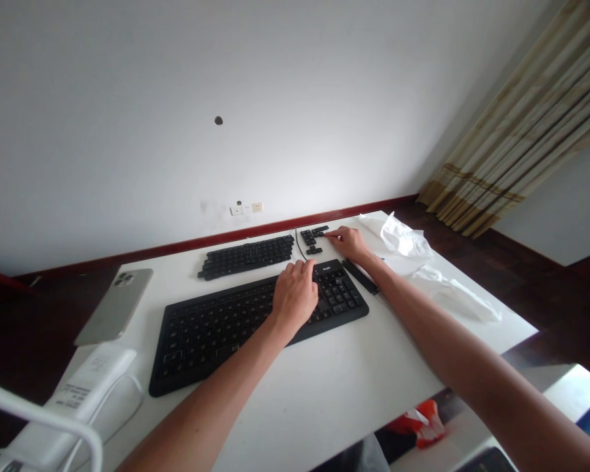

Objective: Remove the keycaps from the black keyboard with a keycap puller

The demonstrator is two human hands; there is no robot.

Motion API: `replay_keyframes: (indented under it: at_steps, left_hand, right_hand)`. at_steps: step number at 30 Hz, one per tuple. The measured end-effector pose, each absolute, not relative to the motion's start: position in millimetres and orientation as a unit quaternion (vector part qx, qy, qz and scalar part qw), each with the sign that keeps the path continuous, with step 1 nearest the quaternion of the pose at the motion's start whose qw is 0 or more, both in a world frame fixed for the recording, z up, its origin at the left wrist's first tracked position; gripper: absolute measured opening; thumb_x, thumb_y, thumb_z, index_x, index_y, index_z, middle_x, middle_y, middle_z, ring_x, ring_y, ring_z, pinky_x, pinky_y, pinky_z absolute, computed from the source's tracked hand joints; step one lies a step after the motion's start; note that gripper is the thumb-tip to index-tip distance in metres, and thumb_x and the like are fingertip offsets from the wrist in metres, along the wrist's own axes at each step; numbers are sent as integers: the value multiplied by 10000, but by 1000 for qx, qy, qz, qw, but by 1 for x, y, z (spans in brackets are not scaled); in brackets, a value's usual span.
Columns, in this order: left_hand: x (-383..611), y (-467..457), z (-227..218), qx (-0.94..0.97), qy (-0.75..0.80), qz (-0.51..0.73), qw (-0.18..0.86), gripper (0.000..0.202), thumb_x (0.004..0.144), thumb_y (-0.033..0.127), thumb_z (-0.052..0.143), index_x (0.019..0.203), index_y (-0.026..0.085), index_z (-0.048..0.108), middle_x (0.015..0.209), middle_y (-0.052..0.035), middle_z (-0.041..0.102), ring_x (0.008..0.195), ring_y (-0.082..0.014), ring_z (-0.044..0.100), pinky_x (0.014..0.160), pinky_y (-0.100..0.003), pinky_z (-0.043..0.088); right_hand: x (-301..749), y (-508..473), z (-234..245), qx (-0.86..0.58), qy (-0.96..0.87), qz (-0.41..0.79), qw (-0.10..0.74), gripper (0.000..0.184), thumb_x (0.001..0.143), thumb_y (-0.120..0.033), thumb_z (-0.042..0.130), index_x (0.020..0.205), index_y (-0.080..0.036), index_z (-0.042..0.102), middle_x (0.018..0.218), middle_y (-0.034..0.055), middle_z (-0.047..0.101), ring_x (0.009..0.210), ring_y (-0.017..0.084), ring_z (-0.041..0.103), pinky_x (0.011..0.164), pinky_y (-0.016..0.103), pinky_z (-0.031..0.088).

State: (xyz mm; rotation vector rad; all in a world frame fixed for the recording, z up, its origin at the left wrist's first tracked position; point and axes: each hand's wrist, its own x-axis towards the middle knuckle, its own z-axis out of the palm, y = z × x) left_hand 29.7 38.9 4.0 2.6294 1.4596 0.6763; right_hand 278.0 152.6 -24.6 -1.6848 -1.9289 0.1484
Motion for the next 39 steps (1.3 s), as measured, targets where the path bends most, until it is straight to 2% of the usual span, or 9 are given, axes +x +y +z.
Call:
replay_keyframes:
  at_steps: [4,11,18,23,26,28,30,33,39]
  left_hand:
    - [30,39,4,851,475,221,33,446,929,71,523,1356,199,539,1126,-85,671,1084,-261,615,977,-400,529]
    - [30,39,5,852,474,221,32,435,935,75,520,1356,179,552,1119,-91,671,1079,-273,612,971,-413,534]
    - [30,39,3,852,474,221,29,433,940,80,520,1360,184,545,1134,-94,674,1089,-272,612,979,-415,534]
    - [30,39,3,852,472,224,32,442,935,72,513,1361,184,542,1149,-92,675,1107,-268,613,986,-409,534]
    - [29,39,3,852,473,223,33,442,933,72,518,1362,178,542,1142,-96,672,1099,-272,614,978,-415,535]
    - [29,39,3,852,473,222,35,442,933,72,522,1362,176,544,1134,-97,670,1091,-272,614,976,-419,534]
    - [29,39,3,852,472,223,39,444,936,74,523,1369,171,544,1131,-100,668,1087,-273,614,979,-423,532]
    - [29,40,3,852,470,225,43,455,941,78,519,1388,163,540,1133,-104,666,1089,-275,612,983,-427,530]
    - [29,41,2,854,468,225,34,437,943,88,520,1373,161,553,1111,-99,666,1066,-278,613,964,-423,533]
  right_hand:
    - [278,152,-23,-624,-725,57,287,319,981,-300,589,1161,-234,844,1023,86,788,866,235,710,846,335,519]
    - [283,155,-26,-592,-745,70,299,250,922,-242,638,1021,-253,867,918,40,789,734,181,657,761,298,501]
    - [279,154,-26,-602,-740,82,289,262,965,-295,650,1128,-263,852,978,67,806,789,207,686,781,319,508]
    - [282,140,2,-569,-762,110,288,220,946,-328,653,993,-232,846,973,64,813,819,217,695,784,323,510]
    - [284,121,35,-537,-795,180,216,254,901,-455,712,910,-229,827,864,47,786,793,211,688,739,317,494]
    - [283,106,58,-506,-813,265,112,311,829,-524,782,970,-250,823,820,29,764,764,205,676,692,309,474]
    - [279,94,74,-489,-809,321,61,388,748,-554,844,993,-255,812,826,20,759,762,201,672,683,305,468]
    - [269,86,81,-465,-813,351,24,397,720,-526,864,1009,-261,807,882,23,769,824,216,684,721,309,483]
    - [262,89,73,-451,-822,348,-11,217,776,-420,811,909,-250,836,844,22,785,811,218,698,733,307,504]
